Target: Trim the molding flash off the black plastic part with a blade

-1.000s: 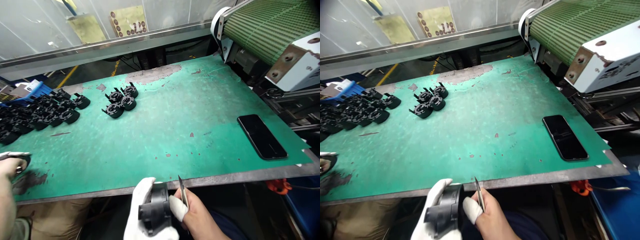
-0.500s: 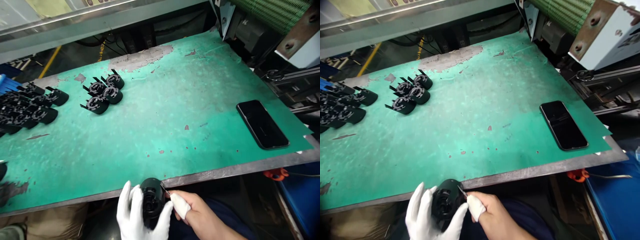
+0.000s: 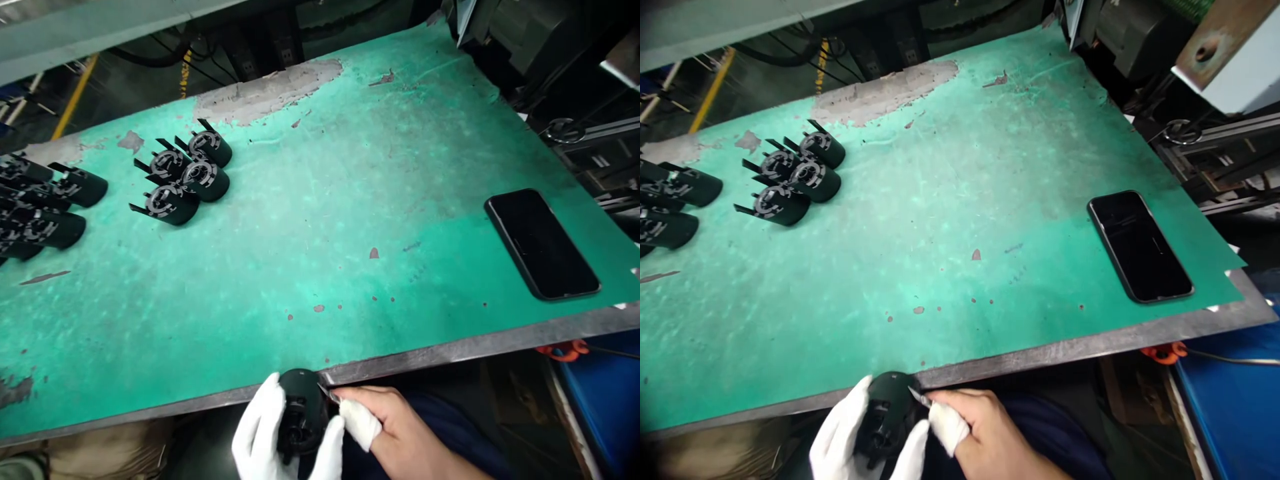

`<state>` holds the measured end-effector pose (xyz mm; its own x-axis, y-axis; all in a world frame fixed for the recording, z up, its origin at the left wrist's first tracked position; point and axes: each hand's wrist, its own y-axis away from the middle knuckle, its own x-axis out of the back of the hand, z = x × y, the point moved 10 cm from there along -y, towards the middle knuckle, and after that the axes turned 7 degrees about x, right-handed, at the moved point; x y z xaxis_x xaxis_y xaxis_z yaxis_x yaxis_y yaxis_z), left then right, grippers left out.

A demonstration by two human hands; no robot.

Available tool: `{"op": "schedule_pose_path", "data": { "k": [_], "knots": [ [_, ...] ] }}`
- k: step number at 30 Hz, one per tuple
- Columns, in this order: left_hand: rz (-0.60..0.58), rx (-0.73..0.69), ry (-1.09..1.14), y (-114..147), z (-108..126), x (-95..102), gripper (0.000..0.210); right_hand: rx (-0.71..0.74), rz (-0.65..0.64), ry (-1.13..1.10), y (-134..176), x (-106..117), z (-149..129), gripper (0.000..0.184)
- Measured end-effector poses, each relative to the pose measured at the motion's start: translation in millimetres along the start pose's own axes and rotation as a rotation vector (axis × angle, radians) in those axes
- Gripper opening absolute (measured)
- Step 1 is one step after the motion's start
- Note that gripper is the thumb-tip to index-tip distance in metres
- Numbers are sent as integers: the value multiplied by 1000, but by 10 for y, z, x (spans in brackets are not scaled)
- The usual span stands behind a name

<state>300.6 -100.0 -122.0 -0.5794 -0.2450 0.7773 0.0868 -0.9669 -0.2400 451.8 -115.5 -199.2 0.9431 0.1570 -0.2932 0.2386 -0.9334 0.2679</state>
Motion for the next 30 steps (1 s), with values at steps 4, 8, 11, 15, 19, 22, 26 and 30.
{"op": "schedule_pose_path", "data": {
  "k": [4, 8, 11, 15, 19, 22, 26, 30],
  "knots": [
    [-15, 20, 75, 75, -144, -18, 67, -28, 15, 87, 13, 37, 58, 31],
    [-14, 59, 101, 132, -266, -22, 70, -55, 32, 158, 30, 61, 89, 30],
    [-16, 23, 83, 136, -252, -30, 71, -66, 53, 198, 18, 56, 90, 29],
    [22, -52, 81, 118, -168, -14, 74, -66, 76, 196, -6, 51, 85, 37],
    [47, -38, 111, 109, -145, -14, 72, -50, 68, 29, -5, 60, 81, 43],
    [39, -48, 108, 109, -109, -35, 71, -67, 27, -1, 2, 51, 102, 49],
    [85, -39, 99, 111, -108, -9, 68, -80, 0, 3, -4, 34, 116, 52],
    [95, -47, 97, 131, -136, -7, 71, -78, 28, 24, -24, 55, 107, 52]
  ]
}}
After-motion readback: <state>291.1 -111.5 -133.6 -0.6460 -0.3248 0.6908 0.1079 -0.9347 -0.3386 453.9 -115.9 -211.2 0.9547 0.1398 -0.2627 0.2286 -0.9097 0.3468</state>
